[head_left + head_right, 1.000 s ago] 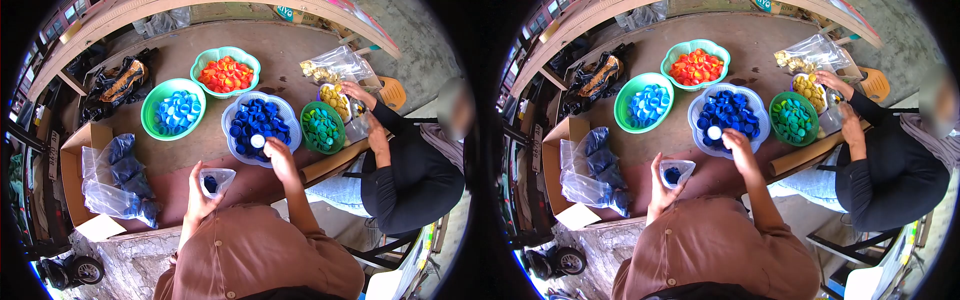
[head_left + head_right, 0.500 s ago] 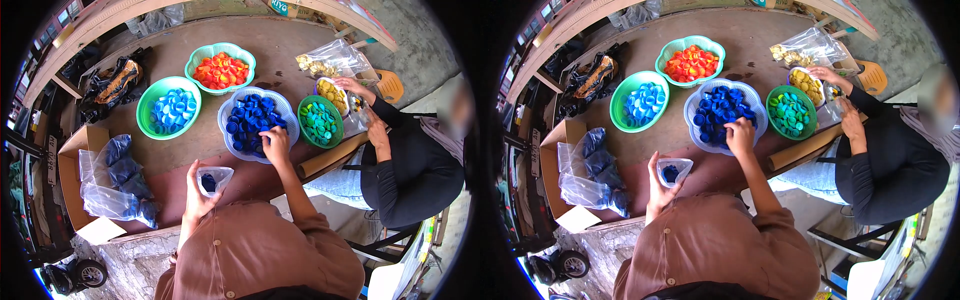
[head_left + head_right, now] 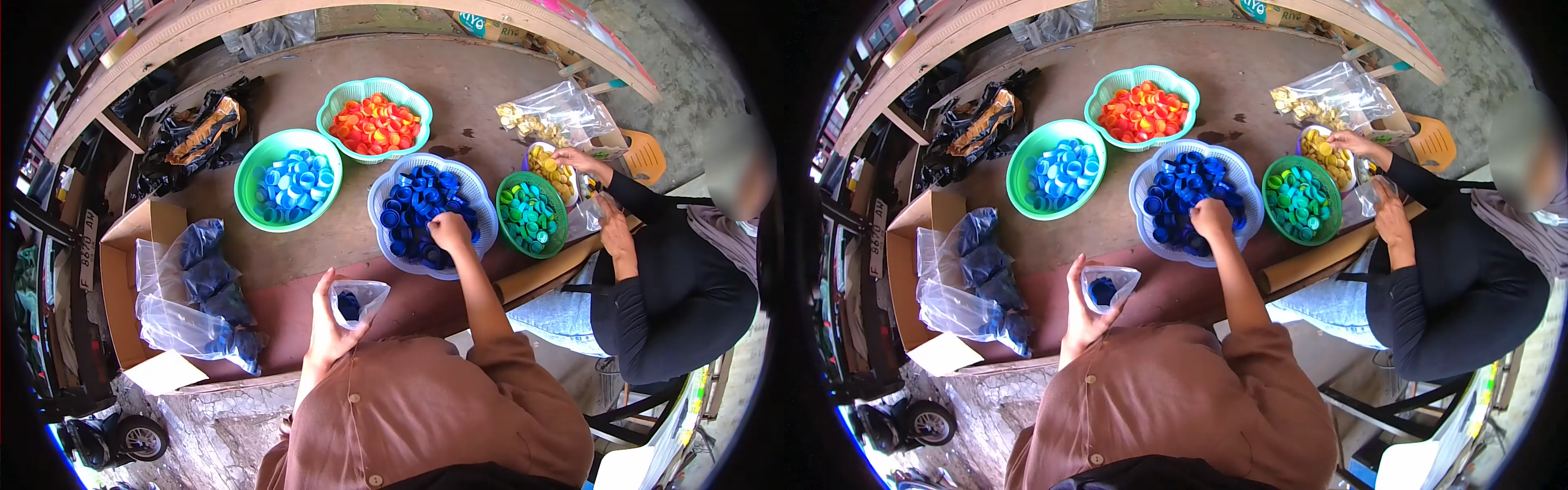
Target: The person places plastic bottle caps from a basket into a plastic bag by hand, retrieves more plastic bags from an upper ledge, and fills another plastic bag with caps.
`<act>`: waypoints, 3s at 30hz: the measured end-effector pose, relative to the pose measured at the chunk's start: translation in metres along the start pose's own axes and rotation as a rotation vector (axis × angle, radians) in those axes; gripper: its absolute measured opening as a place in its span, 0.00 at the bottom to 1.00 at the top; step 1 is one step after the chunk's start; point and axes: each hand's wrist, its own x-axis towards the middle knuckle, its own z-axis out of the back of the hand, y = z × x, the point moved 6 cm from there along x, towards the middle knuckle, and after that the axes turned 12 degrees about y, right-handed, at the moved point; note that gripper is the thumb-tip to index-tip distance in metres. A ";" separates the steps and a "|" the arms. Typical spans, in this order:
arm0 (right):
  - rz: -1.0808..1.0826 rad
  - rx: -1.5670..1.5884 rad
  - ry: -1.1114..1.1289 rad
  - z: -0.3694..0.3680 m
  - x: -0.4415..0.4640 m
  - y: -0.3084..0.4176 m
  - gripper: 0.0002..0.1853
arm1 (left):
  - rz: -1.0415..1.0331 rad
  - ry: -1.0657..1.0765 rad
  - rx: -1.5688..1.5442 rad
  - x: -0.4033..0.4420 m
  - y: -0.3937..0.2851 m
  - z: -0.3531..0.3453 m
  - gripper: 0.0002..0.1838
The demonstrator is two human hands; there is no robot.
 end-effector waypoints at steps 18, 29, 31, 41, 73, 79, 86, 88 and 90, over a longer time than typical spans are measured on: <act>0.388 1.232 -0.029 0.044 -0.123 0.075 0.05 | 0.001 0.011 -0.040 -0.001 0.001 -0.002 0.50; 0.621 0.644 -0.097 0.043 -0.119 0.115 0.09 | -0.014 -0.004 -0.052 -0.002 0.002 0.000 0.50; 0.372 0.590 -0.205 0.038 -0.089 0.070 0.06 | -0.018 -0.002 -0.029 0.000 -0.002 0.001 0.50; -0.051 -0.361 -0.116 0.016 -0.017 -0.004 0.06 | -0.020 -0.012 -0.015 0.002 -0.004 0.001 0.50; 0.803 0.347 -0.160 0.048 -0.140 0.154 0.12 | -0.008 0.044 -0.059 0.000 -0.006 -0.003 0.51; 0.386 0.306 -0.461 0.047 -0.077 0.052 0.06 | 0.007 0.031 -0.031 0.002 -0.006 -0.001 0.51; -0.134 -0.176 -0.260 0.036 -0.018 -0.028 0.14 | 0.003 0.024 -0.030 0.004 -0.004 0.000 0.51; -0.295 -0.249 -0.142 0.031 -0.014 -0.030 0.17 | 0.006 0.023 -0.015 0.003 -0.005 -0.001 0.51; -0.263 -0.108 -0.131 0.028 -0.011 -0.037 0.18 | 0.003 0.021 0.002 0.003 -0.005 -0.002 0.51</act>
